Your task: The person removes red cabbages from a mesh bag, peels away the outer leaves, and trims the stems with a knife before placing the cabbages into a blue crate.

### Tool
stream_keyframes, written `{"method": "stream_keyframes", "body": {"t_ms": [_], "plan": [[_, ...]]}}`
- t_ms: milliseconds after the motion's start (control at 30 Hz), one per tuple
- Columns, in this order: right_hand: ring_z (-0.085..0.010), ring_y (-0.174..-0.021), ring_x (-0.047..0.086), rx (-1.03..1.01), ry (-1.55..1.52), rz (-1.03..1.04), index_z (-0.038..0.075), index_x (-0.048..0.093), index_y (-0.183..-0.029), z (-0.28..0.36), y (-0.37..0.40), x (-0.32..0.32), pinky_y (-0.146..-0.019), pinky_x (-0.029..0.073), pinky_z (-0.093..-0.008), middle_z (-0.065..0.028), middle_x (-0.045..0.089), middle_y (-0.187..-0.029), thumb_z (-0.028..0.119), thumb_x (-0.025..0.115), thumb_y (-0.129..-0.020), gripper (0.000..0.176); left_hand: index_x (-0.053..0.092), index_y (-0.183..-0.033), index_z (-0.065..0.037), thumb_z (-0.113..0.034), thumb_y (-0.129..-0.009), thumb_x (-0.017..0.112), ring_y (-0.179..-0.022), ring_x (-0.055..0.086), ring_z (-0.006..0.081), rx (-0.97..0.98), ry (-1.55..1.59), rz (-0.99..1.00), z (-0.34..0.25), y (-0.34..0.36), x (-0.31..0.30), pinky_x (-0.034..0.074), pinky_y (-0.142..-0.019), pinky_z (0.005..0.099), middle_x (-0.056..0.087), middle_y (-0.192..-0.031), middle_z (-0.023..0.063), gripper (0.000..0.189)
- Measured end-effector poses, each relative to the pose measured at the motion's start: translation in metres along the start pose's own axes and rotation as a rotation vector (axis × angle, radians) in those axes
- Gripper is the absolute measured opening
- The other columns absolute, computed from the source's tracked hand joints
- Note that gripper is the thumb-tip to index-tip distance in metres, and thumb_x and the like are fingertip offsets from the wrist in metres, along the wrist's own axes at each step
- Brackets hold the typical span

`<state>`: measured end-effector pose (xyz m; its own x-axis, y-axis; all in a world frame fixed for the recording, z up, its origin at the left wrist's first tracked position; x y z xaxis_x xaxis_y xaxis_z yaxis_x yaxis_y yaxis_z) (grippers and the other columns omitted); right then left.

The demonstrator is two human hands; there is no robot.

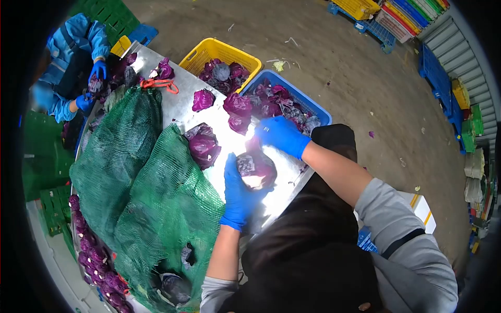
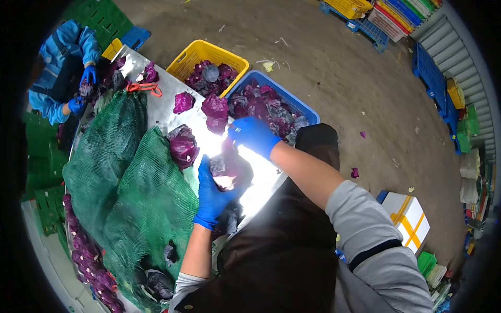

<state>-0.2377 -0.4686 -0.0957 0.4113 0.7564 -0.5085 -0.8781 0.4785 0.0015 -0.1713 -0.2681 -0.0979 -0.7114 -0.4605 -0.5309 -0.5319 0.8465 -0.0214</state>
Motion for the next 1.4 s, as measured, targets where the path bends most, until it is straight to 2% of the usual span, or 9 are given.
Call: {"method": "stream_keyframes", "body": {"t_ms": [133,233,267,433,600,633,900,1067,1400], "plan": [[-0.0312,-0.092,0.064,0.517,0.457,-0.044,0.006,0.062,-0.112,-0.024,0.016,-0.038,-0.080,0.051,-0.0395,-0.0197,0.064,-0.105,0.037,0.063,-0.080,0.044,0.020,-0.140,0.005,-0.026,-0.052,0.090,-0.122,0.042,0.0314,-0.242,0.664,0.033,-0.025,0.011,-0.015,0.035,-0.106,0.0400,0.038,-0.130,0.0207,0.117],[-0.0339,-0.104,0.061,0.090,0.541,-0.149,0.018,0.036,-0.142,0.023,0.031,-0.022,-0.087,0.049,-0.0422,-0.0212,0.060,-0.118,0.043,0.062,-0.084,0.069,0.018,-0.141,0.005,-0.025,-0.053,0.090,-0.125,0.039,0.0302,-0.092,0.314,0.074,0.000,0.000,-0.018,0.034,-0.107,0.0377,0.033,-0.137,0.0190,0.118],[-0.0332,-0.100,0.062,-0.214,0.440,-0.265,0.019,0.042,-0.140,0.044,0.035,-0.011,-0.085,0.050,-0.0414,-0.0185,0.057,-0.123,0.047,0.063,-0.083,0.066,0.017,-0.142,0.005,-0.025,-0.054,0.090,-0.126,0.039,0.0304,-0.024,0.191,0.121,-0.003,-0.009,-0.016,0.033,-0.107,0.0373,0.032,-0.138,0.0191,0.118],[-0.0238,-0.080,0.066,0.058,0.114,0.081,0.010,0.065,-0.107,0.035,0.030,0.003,-0.069,0.052,-0.0363,-0.0126,0.066,-0.099,0.039,0.061,-0.086,0.036,0.013,-0.143,0.005,-0.023,-0.060,0.087,-0.129,0.034,0.0312,-0.067,0.154,-0.073,-0.013,-0.001,-0.008,0.029,-0.109,0.0374,0.028,-0.140,0.0218,0.115],[-0.0284,-0.078,0.066,0.328,-0.192,-0.150,0.006,0.068,-0.092,-0.056,0.049,-0.014,-0.068,0.052,-0.0377,-0.0121,0.067,-0.087,0.027,0.056,-0.087,0.024,0.017,-0.144,-0.004,-0.007,-0.066,0.080,-0.107,0.048,0.0216,-0.167,0.280,-0.252,-0.015,0.013,0.012,0.047,-0.088,0.0305,0.033,-0.129,0.0142,0.100],[-0.0314,-0.086,0.065,0.403,0.411,-0.125,0.005,0.066,-0.100,-0.054,0.055,-0.037,-0.074,0.052,-0.0395,-0.0136,0.067,-0.092,0.026,0.059,-0.085,0.026,0.019,-0.143,-0.005,-0.005,-0.066,0.079,-0.102,0.049,0.0190,-0.322,0.453,-0.188,-0.019,0.014,0.008,0.048,-0.083,0.0285,0.035,-0.126,0.0130,0.098],[-0.0261,-0.100,0.064,-0.138,0.012,-0.196,0.010,0.058,-0.123,0.015,0.049,-0.012,-0.084,0.050,-0.0340,-0.0135,0.064,-0.113,0.033,0.065,-0.085,0.045,0.041,-0.134,0.002,-0.009,-0.075,0.072,-0.106,0.055,0.0205,-0.218,0.465,-0.199,-0.003,-0.016,-0.007,0.049,-0.084,0.0310,0.050,-0.125,0.0140,0.067],[-0.0197,-0.087,0.063,0.213,-0.171,-0.104,0.004,0.059,-0.112,0.020,0.084,0.001,-0.076,0.049,-0.0318,-0.0091,0.064,-0.096,0.032,0.063,-0.087,0.038,0.020,-0.142,0.005,-0.016,-0.070,0.079,-0.120,0.039,0.0237,-0.138,0.429,-0.198,-0.036,-0.002,0.017,0.035,-0.103,0.0392,0.041,-0.127,0.0141,0.096],[-0.0278,-0.059,0.063,-0.010,0.311,-0.052,0.007,0.034,-0.141,0.040,0.085,0.003,-0.048,0.048,-0.0377,-0.0128,0.064,-0.072,0.041,0.048,-0.092,0.061,0.031,-0.133,-0.001,-0.016,-0.062,0.081,-0.110,0.044,0.0233,-0.268,0.217,-0.040,-0.061,-0.026,0.018,0.045,-0.089,0.0346,0.041,-0.116,0.0118,0.088]]}}
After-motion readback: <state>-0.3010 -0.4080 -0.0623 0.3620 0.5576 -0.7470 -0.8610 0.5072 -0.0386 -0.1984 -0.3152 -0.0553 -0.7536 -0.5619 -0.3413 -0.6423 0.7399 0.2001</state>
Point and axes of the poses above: each hand's wrist, its own y-axis away from the middle knuckle, its own x-axis out of the palm, z = x × y, the point moved 4 cm from there along -y, towards the middle knuckle
